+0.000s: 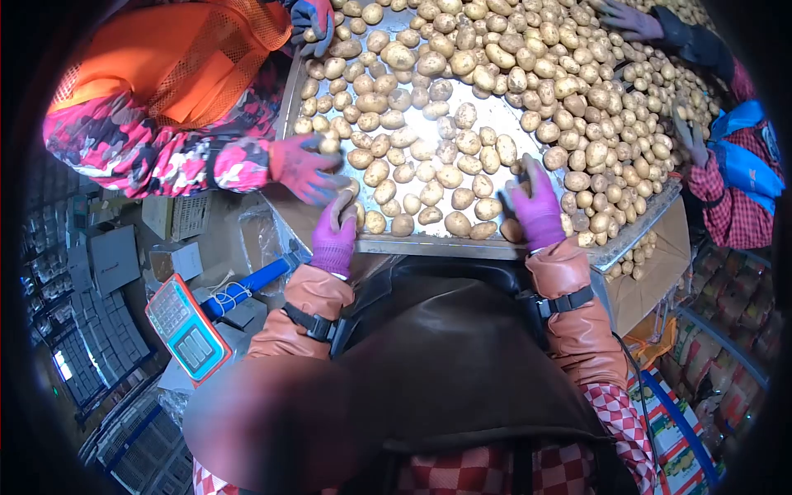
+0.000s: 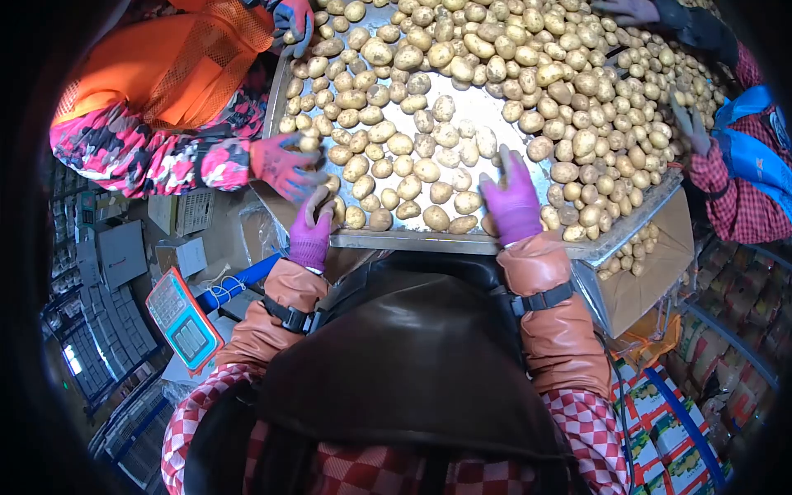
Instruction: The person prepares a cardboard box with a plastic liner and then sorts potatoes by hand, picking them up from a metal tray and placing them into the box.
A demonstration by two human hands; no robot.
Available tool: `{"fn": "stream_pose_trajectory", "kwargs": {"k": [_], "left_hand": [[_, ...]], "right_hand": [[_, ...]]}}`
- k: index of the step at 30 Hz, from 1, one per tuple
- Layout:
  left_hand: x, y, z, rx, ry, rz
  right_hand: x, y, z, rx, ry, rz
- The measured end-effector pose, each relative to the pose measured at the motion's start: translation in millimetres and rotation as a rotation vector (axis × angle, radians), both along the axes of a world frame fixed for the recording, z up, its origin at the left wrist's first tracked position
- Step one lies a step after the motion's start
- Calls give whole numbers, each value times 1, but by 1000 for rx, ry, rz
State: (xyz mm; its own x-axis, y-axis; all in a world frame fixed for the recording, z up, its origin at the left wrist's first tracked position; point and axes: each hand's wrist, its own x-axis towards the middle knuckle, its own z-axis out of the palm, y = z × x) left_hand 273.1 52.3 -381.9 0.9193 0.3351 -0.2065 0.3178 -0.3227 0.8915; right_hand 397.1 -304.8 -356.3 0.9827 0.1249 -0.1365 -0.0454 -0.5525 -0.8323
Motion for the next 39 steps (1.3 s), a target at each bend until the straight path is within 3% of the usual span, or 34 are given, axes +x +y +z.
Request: {"fn": "stream_pose_trajectory", "kwargs": {"k": [2, 4, 5, 8, 9, 12, 13, 14, 16, 17, 18, 19, 20, 21, 22, 24, 26, 27, 28, 29, 30, 32, 35, 36, 38, 39], "left_hand": [[2, -11, 10, 21, 4, -12], [9, -16, -4, 98, -33, -119], [18, -22, 3, 143, -65, -217], [41, -49, 34, 659, -254, -649], [45, -48, 26, 681, -261, -771], [51, -26, 16, 751, -154, -532], [52, -23, 15, 804, -41, -348], [52, -23, 13, 859, -18, -317], [59, -24, 30, 978, 30, -247], [88, -45, 25, 763, -440, -328], [114, -59, 29, 746, -513, -407], [143, -63, 5, 758, -659, -403], [173, -69, 20, 790, -317, -448], [197, -72, 29, 736, -218, -337], [208, -83, 15, 935, -439, 7], [200, -89, 9, 866, -86, -321], [157, -83, -17, 834, -351, -454], [134, -68, -25, 895, -317, -582], [116, -49, -28, 817, -371, -652], [104, -42, -5, 757, -289, -598], [93, -32, 8, 798, -329, -481], [81, -12, -1, 786, -173, -208], [90, -10, -4, 955, -180, -69], [108, -21, 28, 920, -146, -234], [148, -21, -3, 896, -473, -136], [172, -22, -7, 827, -325, -117]], "right_hand": [[-10, 23, -14, -364, -249, 202], [-24, 63, -1, -632, -196, 532], [-26, 73, 2, -672, -182, 521], [-11, 57, -9, -152, 26, 458], [-12, 52, -7, -90, 68, 449], [-24, 30, 9, -96, -54, 438], [-27, 19, 10, -93, -53, 353], [-30, 4, -1, -14, -75, 205], [-27, -7, 5, -412, -189, 7], [-36, 7, 4, -765, -91, 345], [-33, 27, 11, -587, 197, 490], [-42, 40, 4, -462, 43, 529], [-51, 48, -3, -335, -107, 569], [-48, 53, 4, -242, -28, 541], [-41, 57, 15, -150, 49, 510], [-33, 54, 22, 20, 167, 447], [-23, 40, 25, 153, 209, 367], [-17, 32, 28, 200, 208, 327], [-11, 21, 19, 134, 45, 257], [1, 11, 28, 197, 145, 157], [11, 2, 24, 167, 141, 63], [32, -18, 8, 108, -38, -62], [41, -10, -6, -385, -257, -111], [32, 0, -34, -479, -268, -9], [3, 44, -9, -440, -215, 288], [-17, 50, -34, -603, -485, 397]]}}
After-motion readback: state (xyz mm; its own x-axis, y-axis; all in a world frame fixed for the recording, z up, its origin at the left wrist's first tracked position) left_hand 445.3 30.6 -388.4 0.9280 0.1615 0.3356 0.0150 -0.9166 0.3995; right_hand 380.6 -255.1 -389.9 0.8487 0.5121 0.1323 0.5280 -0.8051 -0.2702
